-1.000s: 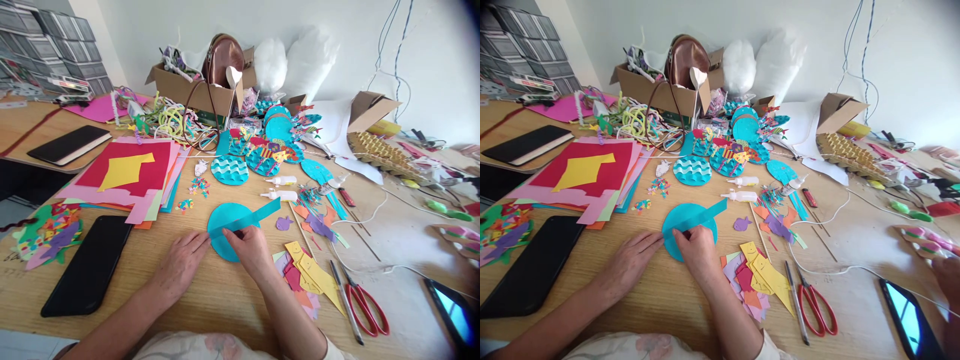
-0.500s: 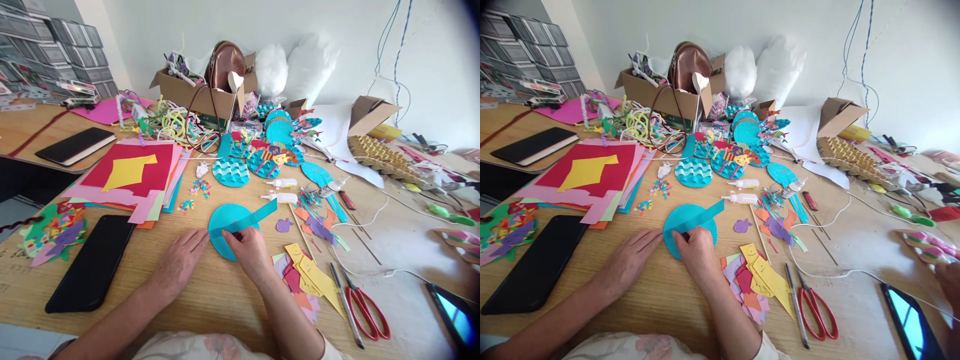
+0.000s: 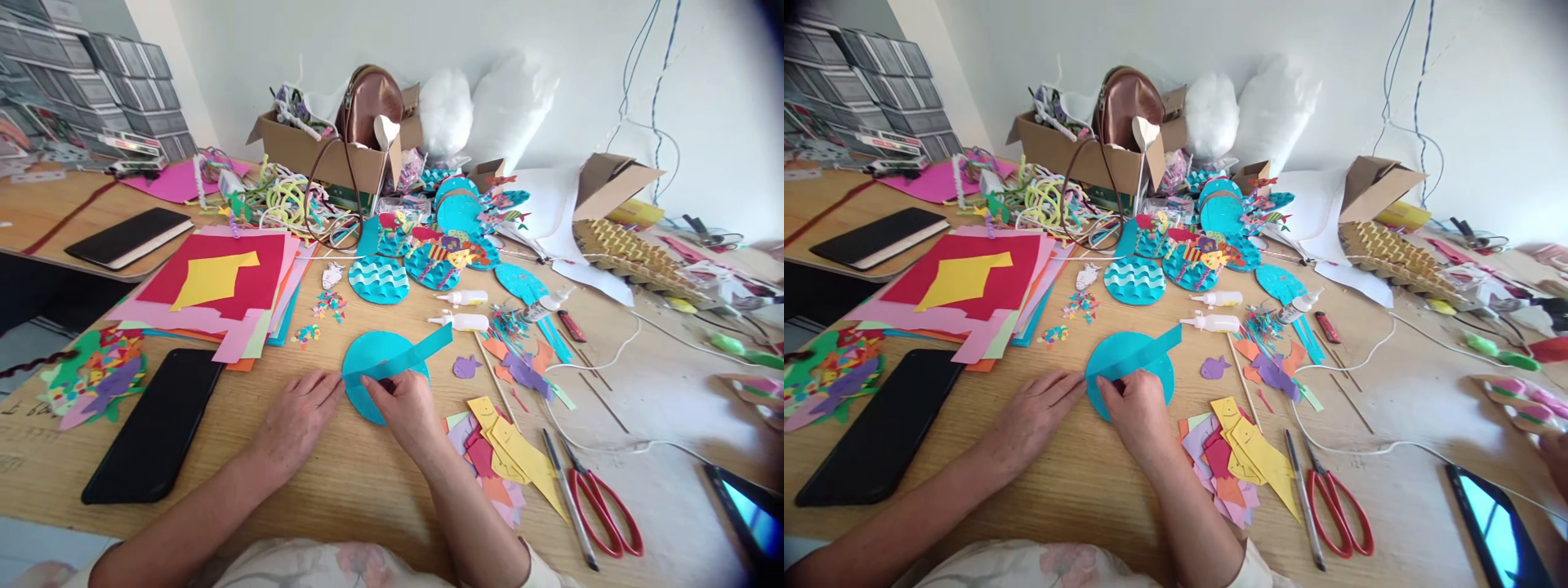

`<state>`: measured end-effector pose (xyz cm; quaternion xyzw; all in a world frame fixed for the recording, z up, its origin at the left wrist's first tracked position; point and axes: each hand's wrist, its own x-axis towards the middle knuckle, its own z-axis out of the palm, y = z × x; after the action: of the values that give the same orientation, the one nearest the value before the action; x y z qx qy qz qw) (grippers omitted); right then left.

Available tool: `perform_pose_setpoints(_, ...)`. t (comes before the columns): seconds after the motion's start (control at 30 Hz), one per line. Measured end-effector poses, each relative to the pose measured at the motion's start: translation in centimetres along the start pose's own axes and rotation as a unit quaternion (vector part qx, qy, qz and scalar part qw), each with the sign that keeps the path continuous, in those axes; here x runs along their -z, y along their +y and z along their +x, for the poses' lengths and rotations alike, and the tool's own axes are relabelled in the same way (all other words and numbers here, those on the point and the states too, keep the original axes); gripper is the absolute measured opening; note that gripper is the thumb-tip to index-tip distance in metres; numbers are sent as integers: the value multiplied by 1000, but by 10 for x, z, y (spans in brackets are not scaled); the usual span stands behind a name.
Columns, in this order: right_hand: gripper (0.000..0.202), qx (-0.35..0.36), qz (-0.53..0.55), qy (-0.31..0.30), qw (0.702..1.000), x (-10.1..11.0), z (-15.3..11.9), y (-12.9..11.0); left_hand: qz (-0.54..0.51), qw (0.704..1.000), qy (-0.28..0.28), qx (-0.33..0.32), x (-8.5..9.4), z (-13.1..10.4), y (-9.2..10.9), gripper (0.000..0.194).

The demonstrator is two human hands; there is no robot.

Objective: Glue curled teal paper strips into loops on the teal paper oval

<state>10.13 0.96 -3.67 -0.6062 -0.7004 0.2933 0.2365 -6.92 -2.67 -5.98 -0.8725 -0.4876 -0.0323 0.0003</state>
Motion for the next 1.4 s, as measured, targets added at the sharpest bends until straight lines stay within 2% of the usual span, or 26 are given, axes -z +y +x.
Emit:
perform_pose_setpoints(0.17, 42, -30, 49, -12, 998, -2, 1, 0, 25, 1000, -14, -8, 2, 1, 2, 37)
perform_pose_setpoints(0.33, 43, -62, 97, -31, 993, -4, 1, 0, 15, 1000, 6, 2, 0, 2, 4, 35)
perform_pose_setpoints(0.47, 42, -56, 74, -23, 995, -3, 1, -2, -49, 997, 61, 21, -8, 1, 1, 37)
perform_pose_setpoints(0.57, 43, -43, 51, -15, 998, -1, 1, -3, -140, 981, 123, 48, -7, 1, -2, 40)
perform_pose_setpoints(0.67, 43, -34, 38, -12, 999, 0, 0, -3, -244, 954, 154, 77, 11, 5, 0, 41)
perform_pose_setpoints(0.77, 42, -33, 31, -16, 999, -1, 0, -3, -320, 933, 148, 75, 42, 12, 7, 37)
perform_pose_setpoints(0.87, 39, -23, 32, -12, 999, -3, 0, -2, -298, 941, 157, 27, 73, 27, 13, 35)
perform_pose_setpoints(0.93, 37, -17, 30, -7, 999, -5, 0, -2, -272, 955, 121, -8, 85, 43, 14, 34)
perform_pose_setpoints(0.97, 36, -17, 27, -7, 999, -6, -1, -1, -272, 958, 83, -19, 88, 54, 14, 34)
perform_pose_setpoints(1.13, 30, -31, 46, -20, 998, -8, -1, -4, -301, 951, -7, -73, 80, 111, 1, 39)
perform_pose_setpoints(1.17, 30, -36, 54, -26, 998, -7, -2, -5, -342, 934, -59, -83, 78, 119, -1, 40)
perform_pose_setpoints(1.23, 31, -53, 64, -38, 996, -5, -2, -6, -428, 892, -117, -82, 74, 130, -3, 38)
perform_pose_setpoints(1.33, 37, -80, 72, -51, 993, -3, -2, -4, -551, 824, -123, -45, 72, 135, -3, 38)
perform_pose_setpoints(1.4, 37, -91, 81, -47, 991, -3, -1, -2, -582, 804, -121, -23, 69, 135, -1, 38)
